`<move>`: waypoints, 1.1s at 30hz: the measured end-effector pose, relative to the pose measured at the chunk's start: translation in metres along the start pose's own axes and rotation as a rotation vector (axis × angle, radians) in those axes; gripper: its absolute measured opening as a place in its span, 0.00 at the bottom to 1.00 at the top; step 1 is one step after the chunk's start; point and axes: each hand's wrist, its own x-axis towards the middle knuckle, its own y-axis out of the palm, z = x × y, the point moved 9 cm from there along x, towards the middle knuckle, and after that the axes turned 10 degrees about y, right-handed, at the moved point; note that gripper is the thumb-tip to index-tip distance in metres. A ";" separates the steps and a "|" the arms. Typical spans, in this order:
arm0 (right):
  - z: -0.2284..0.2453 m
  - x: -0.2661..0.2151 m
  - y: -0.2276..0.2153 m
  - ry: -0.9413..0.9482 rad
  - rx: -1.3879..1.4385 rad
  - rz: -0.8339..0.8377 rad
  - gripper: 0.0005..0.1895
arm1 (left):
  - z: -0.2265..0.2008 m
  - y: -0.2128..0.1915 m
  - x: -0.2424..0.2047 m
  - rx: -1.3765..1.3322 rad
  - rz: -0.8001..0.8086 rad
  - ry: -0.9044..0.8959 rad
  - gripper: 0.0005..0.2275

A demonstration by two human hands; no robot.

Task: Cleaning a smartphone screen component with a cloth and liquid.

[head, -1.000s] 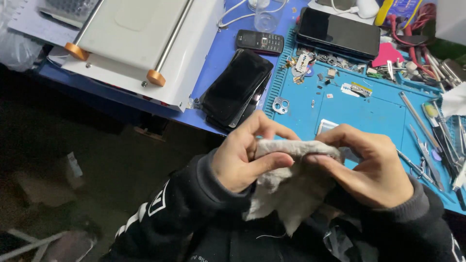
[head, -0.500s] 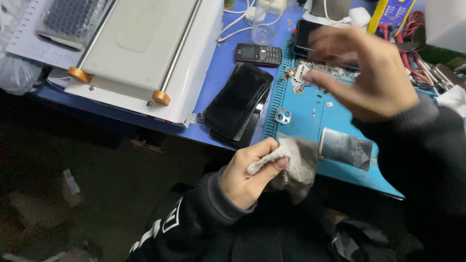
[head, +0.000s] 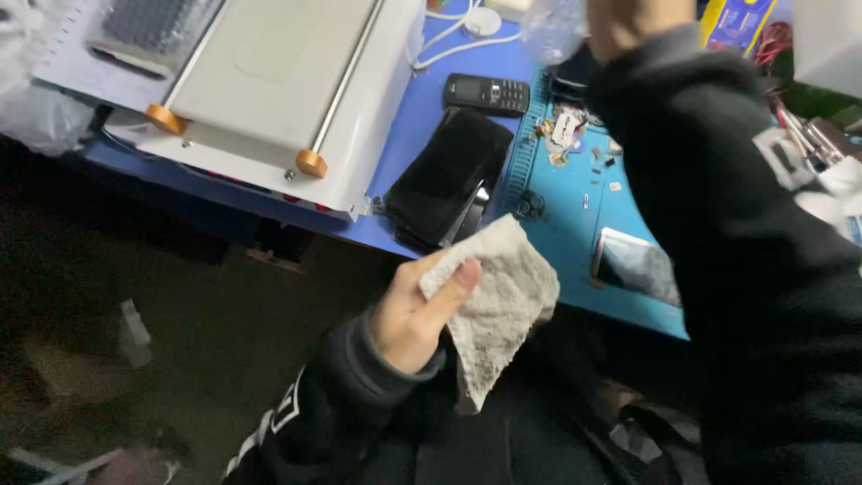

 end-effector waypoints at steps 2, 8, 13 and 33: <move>0.008 -0.039 -0.077 0.044 0.215 0.117 0.16 | 0.006 -0.006 0.002 -0.162 -0.026 -0.039 0.20; 0.167 -0.141 -0.322 0.216 0.868 0.421 0.36 | 0.004 0.000 0.014 -0.285 0.043 -0.103 0.21; 0.186 -0.188 -0.301 0.202 0.906 0.581 0.39 | 0.000 0.017 0.000 -0.191 0.064 -0.124 0.25; 0.169 -0.193 -0.286 0.229 0.890 0.644 0.37 | -0.015 0.039 0.002 0.012 0.186 -0.101 0.31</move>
